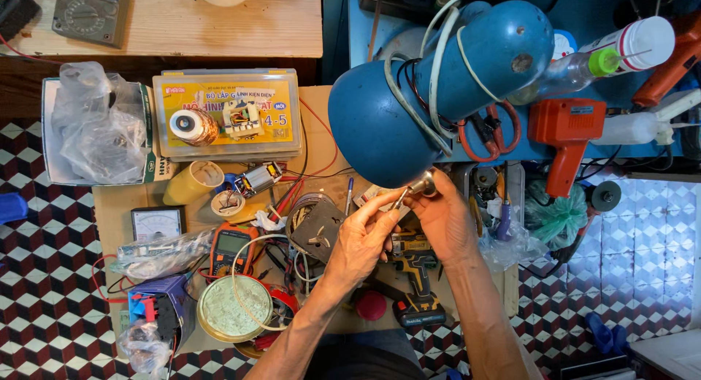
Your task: The person uses an angle grinder to smooth the edges of a small metal component. They then use pliers to strip the insulation from a wire and attach it to the component. The person continues to assemble the component with other small parts.
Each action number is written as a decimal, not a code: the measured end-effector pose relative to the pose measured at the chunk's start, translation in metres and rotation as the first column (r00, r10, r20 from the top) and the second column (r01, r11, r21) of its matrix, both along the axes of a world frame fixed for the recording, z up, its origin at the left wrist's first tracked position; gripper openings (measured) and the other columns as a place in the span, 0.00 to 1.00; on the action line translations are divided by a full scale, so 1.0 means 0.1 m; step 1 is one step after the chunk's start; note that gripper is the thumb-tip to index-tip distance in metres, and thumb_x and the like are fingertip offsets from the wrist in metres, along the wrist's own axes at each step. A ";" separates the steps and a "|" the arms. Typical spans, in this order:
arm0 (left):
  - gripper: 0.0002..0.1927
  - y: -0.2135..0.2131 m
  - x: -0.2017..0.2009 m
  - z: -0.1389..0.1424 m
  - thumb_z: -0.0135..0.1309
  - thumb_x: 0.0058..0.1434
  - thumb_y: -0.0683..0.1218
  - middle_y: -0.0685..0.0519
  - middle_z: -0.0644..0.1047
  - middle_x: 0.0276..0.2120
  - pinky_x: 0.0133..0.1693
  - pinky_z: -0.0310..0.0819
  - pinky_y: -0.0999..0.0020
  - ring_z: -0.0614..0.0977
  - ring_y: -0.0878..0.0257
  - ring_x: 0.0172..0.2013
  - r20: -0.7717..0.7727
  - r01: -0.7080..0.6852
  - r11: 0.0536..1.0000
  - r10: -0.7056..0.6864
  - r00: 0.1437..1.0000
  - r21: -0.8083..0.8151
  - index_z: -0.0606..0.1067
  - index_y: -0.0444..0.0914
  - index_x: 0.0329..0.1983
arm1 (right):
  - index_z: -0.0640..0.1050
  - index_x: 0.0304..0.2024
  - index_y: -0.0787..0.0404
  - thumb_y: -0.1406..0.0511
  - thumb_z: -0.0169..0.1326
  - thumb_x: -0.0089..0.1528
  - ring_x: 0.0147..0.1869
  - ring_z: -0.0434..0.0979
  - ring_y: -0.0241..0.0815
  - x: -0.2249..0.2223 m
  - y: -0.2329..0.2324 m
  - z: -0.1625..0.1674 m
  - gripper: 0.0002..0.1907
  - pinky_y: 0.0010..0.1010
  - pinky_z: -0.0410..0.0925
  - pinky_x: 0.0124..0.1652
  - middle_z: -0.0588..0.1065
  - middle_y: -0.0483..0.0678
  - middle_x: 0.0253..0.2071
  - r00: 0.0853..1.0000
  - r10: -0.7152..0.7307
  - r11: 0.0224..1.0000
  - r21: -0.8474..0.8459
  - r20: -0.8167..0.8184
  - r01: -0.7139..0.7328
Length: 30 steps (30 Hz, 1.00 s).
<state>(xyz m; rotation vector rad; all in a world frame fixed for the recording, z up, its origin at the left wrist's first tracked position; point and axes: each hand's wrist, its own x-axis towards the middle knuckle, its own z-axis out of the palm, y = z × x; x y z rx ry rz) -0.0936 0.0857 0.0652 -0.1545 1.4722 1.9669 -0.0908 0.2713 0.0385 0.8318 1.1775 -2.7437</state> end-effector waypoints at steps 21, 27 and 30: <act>0.15 -0.20 0.35 0.07 0.58 0.67 0.47 0.59 0.78 0.28 0.29 0.68 0.79 0.74 0.76 0.27 -0.159 -0.033 0.989 0.011 0.987 -0.142 0.77 0.34 0.52 | 0.73 0.58 0.64 0.59 0.55 0.66 0.50 0.80 0.46 0.29 -0.14 0.36 0.22 0.39 0.74 0.51 0.77 0.52 0.47 0.973 0.229 0.953 0.193 0.040 -0.232; 0.13 -0.23 0.43 0.12 0.59 0.64 0.47 0.56 0.82 0.30 0.30 0.73 0.74 0.77 0.73 0.28 -0.199 -0.020 0.955 -0.040 0.979 -0.294 0.78 0.35 0.47 | 0.74 0.58 0.67 0.60 0.56 0.66 0.50 0.78 0.38 0.42 -0.22 0.48 0.23 0.33 0.73 0.52 0.77 0.50 0.48 0.946 0.311 0.895 0.308 0.090 -0.324; 0.12 -0.25 0.48 0.16 0.59 0.64 0.46 0.54 0.83 0.31 0.33 0.76 0.73 0.81 0.71 0.30 -0.228 -0.037 0.946 -0.040 0.973 -0.323 0.79 0.35 0.47 | 0.74 0.57 0.67 0.60 0.55 0.65 0.49 0.79 0.38 0.49 -0.24 0.51 0.22 0.33 0.73 0.50 0.77 0.50 0.47 0.939 0.321 0.883 0.320 0.124 -0.344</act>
